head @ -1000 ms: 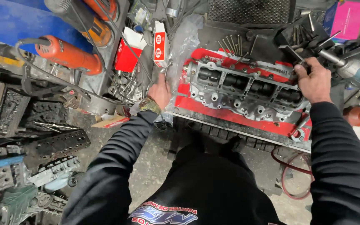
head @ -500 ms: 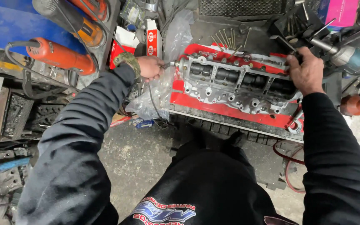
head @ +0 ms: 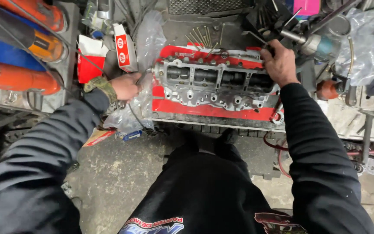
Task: The person places small metal components into the cylinder head block, aligning them within the camshaft housing. They then pick up a pen and write on a piece of paper on the workbench before returning to adjust the components inside the engine part.
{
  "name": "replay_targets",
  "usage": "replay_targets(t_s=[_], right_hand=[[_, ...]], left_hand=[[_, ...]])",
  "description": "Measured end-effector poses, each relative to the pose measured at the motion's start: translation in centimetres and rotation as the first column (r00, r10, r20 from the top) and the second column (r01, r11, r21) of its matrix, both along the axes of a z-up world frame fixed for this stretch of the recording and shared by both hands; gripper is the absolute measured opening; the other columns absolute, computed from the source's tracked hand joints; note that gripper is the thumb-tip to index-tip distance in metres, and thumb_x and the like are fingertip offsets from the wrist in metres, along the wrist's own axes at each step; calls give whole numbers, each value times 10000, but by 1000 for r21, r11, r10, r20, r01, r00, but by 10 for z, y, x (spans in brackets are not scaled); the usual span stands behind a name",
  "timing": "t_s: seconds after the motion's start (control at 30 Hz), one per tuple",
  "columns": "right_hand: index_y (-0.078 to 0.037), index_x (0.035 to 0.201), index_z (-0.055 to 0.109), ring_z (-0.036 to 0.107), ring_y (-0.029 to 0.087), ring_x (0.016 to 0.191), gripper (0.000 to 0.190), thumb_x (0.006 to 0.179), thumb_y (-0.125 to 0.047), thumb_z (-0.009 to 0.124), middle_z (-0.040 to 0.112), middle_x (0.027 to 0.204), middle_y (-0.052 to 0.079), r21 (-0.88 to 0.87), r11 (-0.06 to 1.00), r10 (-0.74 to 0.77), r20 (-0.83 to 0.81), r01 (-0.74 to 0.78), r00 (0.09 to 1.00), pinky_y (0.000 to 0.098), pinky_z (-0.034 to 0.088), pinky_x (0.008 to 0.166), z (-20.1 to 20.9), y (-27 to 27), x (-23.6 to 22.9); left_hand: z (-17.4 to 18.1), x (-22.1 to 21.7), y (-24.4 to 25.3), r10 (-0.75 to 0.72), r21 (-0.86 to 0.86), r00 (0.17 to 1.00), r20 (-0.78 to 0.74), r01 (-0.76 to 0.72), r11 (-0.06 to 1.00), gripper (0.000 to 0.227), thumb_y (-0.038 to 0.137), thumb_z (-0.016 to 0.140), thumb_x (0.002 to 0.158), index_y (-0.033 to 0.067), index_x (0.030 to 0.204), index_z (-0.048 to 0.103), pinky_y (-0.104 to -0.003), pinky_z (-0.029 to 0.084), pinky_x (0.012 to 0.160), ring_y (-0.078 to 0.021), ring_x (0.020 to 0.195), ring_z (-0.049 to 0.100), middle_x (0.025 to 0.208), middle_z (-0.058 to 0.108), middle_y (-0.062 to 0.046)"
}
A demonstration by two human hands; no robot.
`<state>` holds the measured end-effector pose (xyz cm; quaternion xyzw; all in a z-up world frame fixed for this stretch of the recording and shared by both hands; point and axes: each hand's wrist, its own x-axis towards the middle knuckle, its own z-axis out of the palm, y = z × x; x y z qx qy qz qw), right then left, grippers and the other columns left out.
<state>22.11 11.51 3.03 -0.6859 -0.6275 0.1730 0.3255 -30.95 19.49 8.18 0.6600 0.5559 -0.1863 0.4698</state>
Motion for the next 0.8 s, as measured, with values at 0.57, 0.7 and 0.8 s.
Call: replay_targets(t_s=[0.57, 0.7, 0.8], right_hand=[[15, 1248, 693, 670, 326, 659, 225, 1041, -74, 698, 728, 802, 164, 7, 999, -49, 31, 49, 998, 423, 523, 635, 5, 9, -8], [-173, 1191, 695, 715, 502, 962, 160, 1062, -260, 731, 758, 970, 198, -112, 992, -53, 105, 65, 993, 621, 558, 852, -8, -12, -8], [-139, 1211, 690, 713, 497, 963, 180, 1054, -213, 738, 755, 986, 201, 26, 999, -23, 141, 20, 990, 618, 559, 832, 1, 12, -3]], left_hand=[[-186, 0, -93, 212, 589, 825, 523, -530, 611, 214, 154, 756, 940, 45, 916, 574, -364, 487, 561, -212, 559, 531, 692, 562, -30], [-218, -8, -122, 309, 750, 913, 268, -399, 528, 459, 574, 765, 996, 209, 844, 531, -523, 599, 769, -401, 756, 743, 680, 681, -58], [-219, 1, -92, 296, 772, 910, 292, -406, 489, 472, 603, 761, 986, 202, 865, 542, -545, 594, 777, -418, 761, 743, 692, 689, -73]])
